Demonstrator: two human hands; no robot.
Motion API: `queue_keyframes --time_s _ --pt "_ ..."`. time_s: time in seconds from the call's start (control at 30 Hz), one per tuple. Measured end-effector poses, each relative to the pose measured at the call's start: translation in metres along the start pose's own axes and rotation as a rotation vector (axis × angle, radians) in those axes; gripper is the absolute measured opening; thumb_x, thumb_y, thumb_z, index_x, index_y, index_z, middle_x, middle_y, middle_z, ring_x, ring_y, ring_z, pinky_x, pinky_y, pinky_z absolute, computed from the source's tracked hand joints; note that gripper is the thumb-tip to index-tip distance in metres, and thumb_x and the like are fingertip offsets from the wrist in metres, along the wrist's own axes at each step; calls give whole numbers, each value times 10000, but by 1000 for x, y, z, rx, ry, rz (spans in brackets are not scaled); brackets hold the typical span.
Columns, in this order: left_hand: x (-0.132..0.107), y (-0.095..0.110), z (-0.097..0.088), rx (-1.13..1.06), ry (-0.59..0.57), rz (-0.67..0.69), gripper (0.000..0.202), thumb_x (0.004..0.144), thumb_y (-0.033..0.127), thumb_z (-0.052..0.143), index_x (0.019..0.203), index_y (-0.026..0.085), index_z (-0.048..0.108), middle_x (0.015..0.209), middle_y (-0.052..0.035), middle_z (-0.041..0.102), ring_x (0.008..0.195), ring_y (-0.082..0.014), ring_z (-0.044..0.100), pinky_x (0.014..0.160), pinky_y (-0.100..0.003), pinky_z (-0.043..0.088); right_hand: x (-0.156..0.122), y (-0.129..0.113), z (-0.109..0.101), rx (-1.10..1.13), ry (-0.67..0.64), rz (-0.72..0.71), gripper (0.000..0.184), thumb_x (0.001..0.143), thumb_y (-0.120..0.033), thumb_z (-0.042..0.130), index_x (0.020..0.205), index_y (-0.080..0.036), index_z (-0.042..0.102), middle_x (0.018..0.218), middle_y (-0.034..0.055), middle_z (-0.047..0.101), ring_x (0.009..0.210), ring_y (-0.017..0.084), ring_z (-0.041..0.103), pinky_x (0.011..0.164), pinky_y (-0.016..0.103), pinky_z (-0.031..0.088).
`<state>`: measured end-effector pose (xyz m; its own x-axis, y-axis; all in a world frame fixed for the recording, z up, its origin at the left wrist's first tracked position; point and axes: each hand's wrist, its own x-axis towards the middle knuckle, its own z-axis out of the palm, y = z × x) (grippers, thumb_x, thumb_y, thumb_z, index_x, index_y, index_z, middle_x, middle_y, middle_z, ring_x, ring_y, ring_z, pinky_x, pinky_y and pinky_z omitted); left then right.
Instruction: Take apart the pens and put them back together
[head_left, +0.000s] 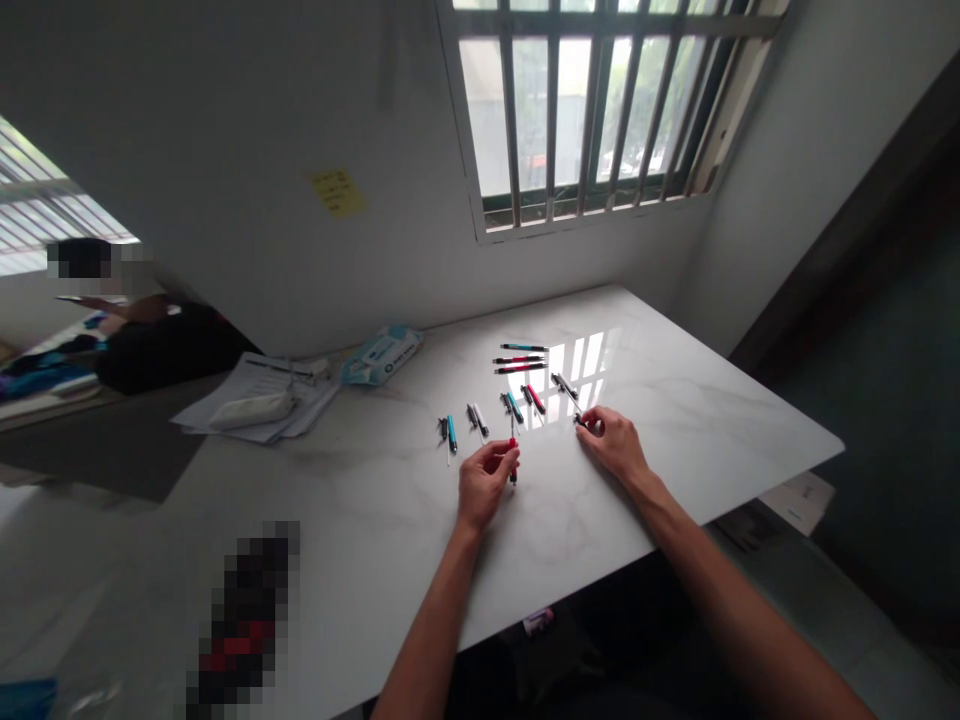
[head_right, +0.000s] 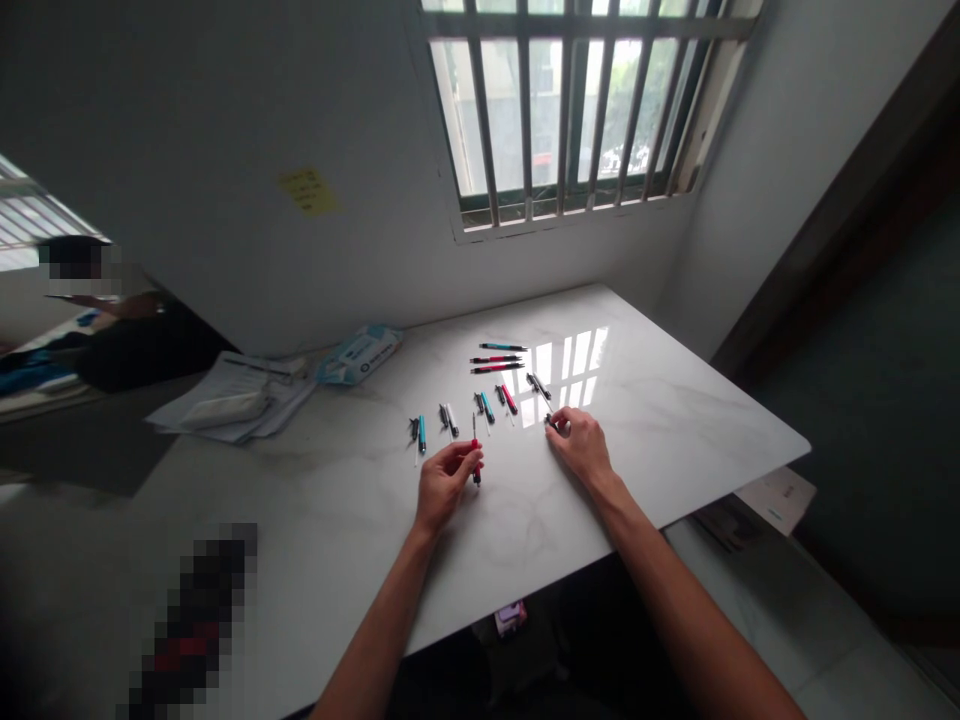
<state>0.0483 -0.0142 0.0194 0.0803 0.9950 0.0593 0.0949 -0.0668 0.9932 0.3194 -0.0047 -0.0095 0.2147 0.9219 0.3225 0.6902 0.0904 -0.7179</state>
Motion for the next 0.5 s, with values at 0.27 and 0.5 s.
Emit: queue_keyframes --time_s 0.27,0.5 --pt "-3 0 6 -36 -39 24 383 897 498 774 1052 148 771 900 -79 790 789 -203 774 751 -301 610 -17 -56 4 417 -105 23 299 943 -497 716 988 -225 833 975 70 817 803 220 683 769 359 530" --pt "-10 0 6 83 -167 72 329 937 481 718 1051 176 766 960 -88 792 838 -215 763 737 -300 573 -24 -105 32 679 -193 43 301 909 -497 774 950 -204 832 1011 87 819 859 227 743 738 337 594"
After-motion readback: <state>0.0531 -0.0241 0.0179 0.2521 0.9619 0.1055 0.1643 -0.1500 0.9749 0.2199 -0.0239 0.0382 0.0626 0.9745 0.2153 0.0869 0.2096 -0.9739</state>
